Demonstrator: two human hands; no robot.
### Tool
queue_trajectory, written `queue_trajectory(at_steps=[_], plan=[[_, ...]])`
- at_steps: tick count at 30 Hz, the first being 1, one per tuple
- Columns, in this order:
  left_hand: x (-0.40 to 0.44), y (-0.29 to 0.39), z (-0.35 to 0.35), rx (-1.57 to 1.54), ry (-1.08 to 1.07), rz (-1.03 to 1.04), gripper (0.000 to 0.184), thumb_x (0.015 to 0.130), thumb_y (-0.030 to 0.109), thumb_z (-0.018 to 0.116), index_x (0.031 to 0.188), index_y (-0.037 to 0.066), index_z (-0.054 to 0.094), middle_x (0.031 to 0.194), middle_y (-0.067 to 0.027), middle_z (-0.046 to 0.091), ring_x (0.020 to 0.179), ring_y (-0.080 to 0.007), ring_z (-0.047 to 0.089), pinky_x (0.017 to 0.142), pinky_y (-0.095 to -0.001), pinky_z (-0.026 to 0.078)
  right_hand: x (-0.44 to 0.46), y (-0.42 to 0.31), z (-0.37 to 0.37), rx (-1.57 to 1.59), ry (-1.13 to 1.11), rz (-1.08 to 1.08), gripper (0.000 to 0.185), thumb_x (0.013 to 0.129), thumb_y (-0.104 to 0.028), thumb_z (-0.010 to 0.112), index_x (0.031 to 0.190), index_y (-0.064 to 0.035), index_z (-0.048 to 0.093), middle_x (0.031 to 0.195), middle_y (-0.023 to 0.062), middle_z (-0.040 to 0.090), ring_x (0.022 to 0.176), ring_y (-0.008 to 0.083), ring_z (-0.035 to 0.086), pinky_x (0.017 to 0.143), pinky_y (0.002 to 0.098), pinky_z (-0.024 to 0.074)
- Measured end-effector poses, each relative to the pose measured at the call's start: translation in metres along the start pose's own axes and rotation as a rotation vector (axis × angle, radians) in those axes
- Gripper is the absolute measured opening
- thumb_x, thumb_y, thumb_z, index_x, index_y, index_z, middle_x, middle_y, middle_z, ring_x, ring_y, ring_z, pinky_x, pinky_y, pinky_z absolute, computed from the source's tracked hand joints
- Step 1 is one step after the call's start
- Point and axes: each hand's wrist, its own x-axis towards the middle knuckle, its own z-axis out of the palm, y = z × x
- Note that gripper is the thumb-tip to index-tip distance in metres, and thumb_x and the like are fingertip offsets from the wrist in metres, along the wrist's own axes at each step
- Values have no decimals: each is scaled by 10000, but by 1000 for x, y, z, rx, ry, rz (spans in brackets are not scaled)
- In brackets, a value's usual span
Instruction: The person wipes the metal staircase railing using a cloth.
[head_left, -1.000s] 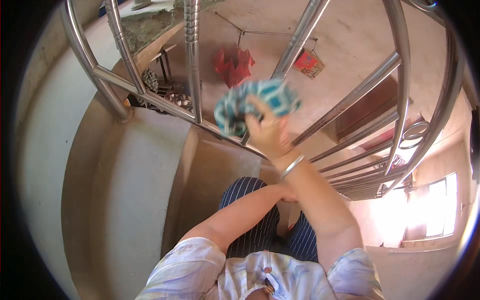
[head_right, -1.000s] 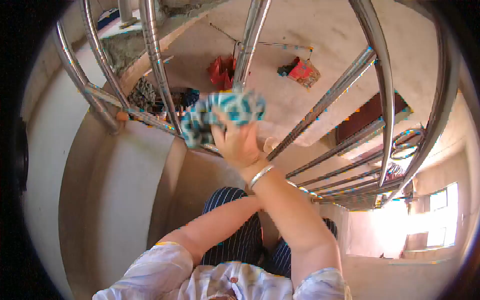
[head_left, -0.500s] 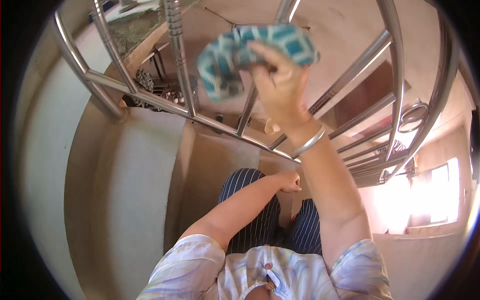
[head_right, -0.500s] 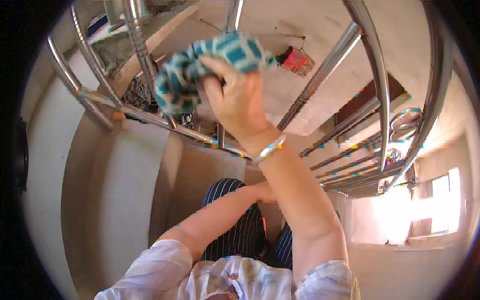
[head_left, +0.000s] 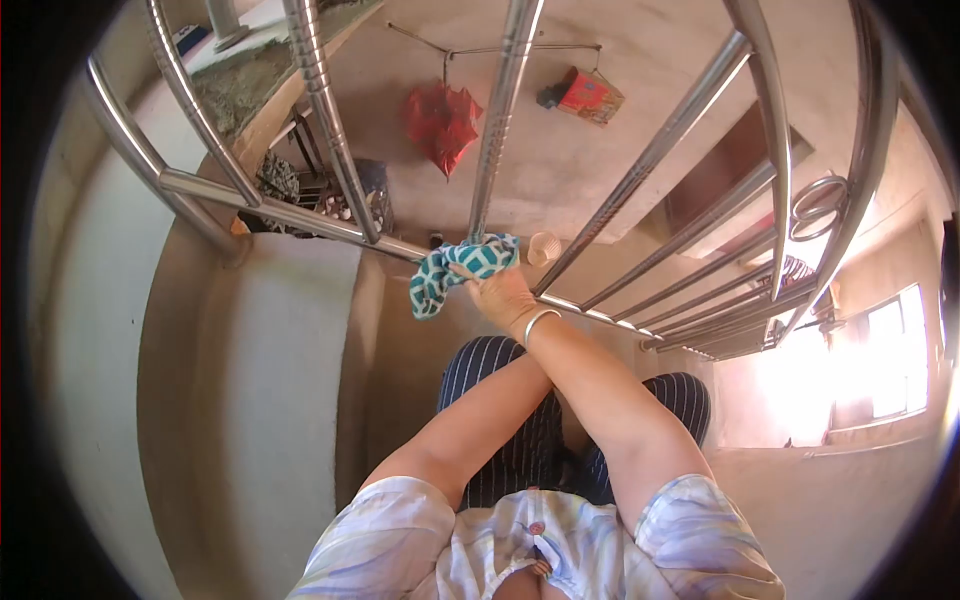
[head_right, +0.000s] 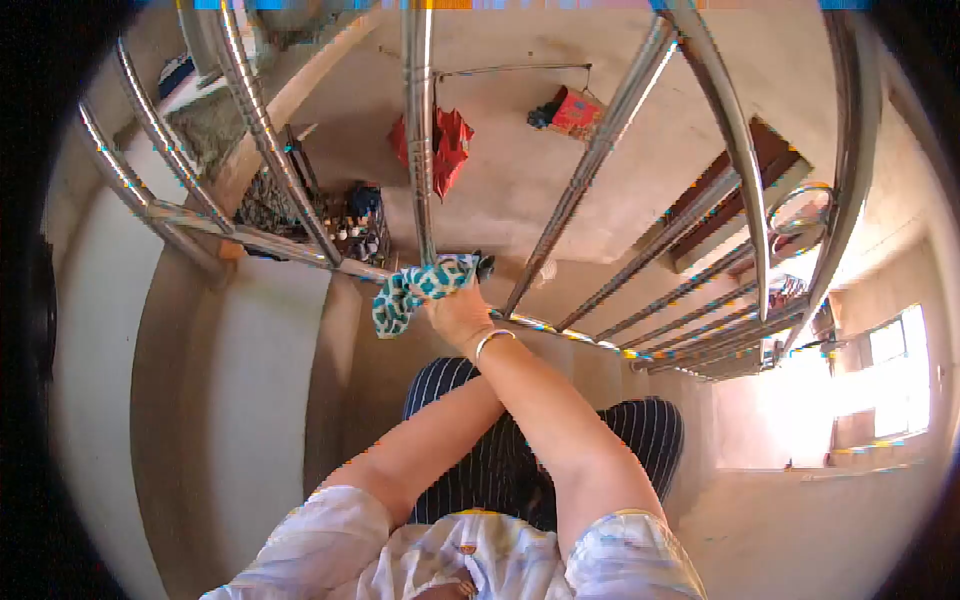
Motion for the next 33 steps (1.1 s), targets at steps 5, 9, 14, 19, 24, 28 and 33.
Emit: queue_trajectory(at_steps=[5, 9, 14, 19, 24, 28, 33], plan=[[-16, 9, -18, 27, -87, -32, 278, 699, 287, 577, 828, 45, 617, 820, -150, 605, 792, -264, 575, 706, -352, 437, -2, -9, -45, 240, -124, 217, 232, 663, -71, 514, 863, -63, 632, 829, 148, 584, 832, 302, 523, 796, 391, 377], [-19, 17, -37, 16, -123, -64, 280, 699, 289, 577, 831, 45, 616, 824, -150, 604, 794, -264, 575, 707, -352, 437, -18, -33, -117, 354, 243, 292, 235, 691, 2, 489, 896, 6, 604, 782, 155, 597, 747, 240, 582, 698, 311, 443], [-28, 27, -42, 5, -214, -123, 282, 700, 291, 576, 834, 46, 615, 831, -151, 603, 797, -264, 574, 709, -353, 436, 13, -34, -239, 56, 710, 66, 235, 696, 10, 520, 922, 57, 567, 846, 138, 589, 708, 176, 551, 651, 249, 437], [-32, 33, -47, 41, -283, -149, 349, 727, 339, 558, 941, 64, 574, 944, -113, 587, 881, -254, 549, 761, -344, 423, 73, -5, -266, 211, 711, 141, 175, 690, -87, 585, 835, 8, 611, 773, 127, 606, 727, 247, 565, 695, 321, 421], [-32, 26, -46, 26, -287, -108, 345, 729, 313, 555, 953, 51, 570, 943, -126, 585, 881, -254, 550, 759, -348, 423, 64, 13, -213, 61, 776, 92, 217, 654, -43, 630, 861, 22, 617, 798, 104, 614, 739, 162, 556, 710, 255, 419], [-30, 19, -37, 44, -379, 36, 317, 700, 302, 566, 894, 57, 613, 859, -151, 602, 811, -270, 569, 715, -353, 430, -1, 29, -129, 50, 510, 165, 244, 647, -81, 614, 887, -38, 602, 869, 122, 571, 819, 290, 526, 761, 365, 396], [-24, 6, -22, 117, -503, 150, 393, 710, 349, 553, 934, 30, 606, 933, -172, 585, 879, -278, 551, 768, -366, 410, -84, 67, -16, 108, 135, 315, 290, 686, -158, 603, 964, -90, 555, 984, 116, 533, 938, 322, 460, 842, 414, 334]])
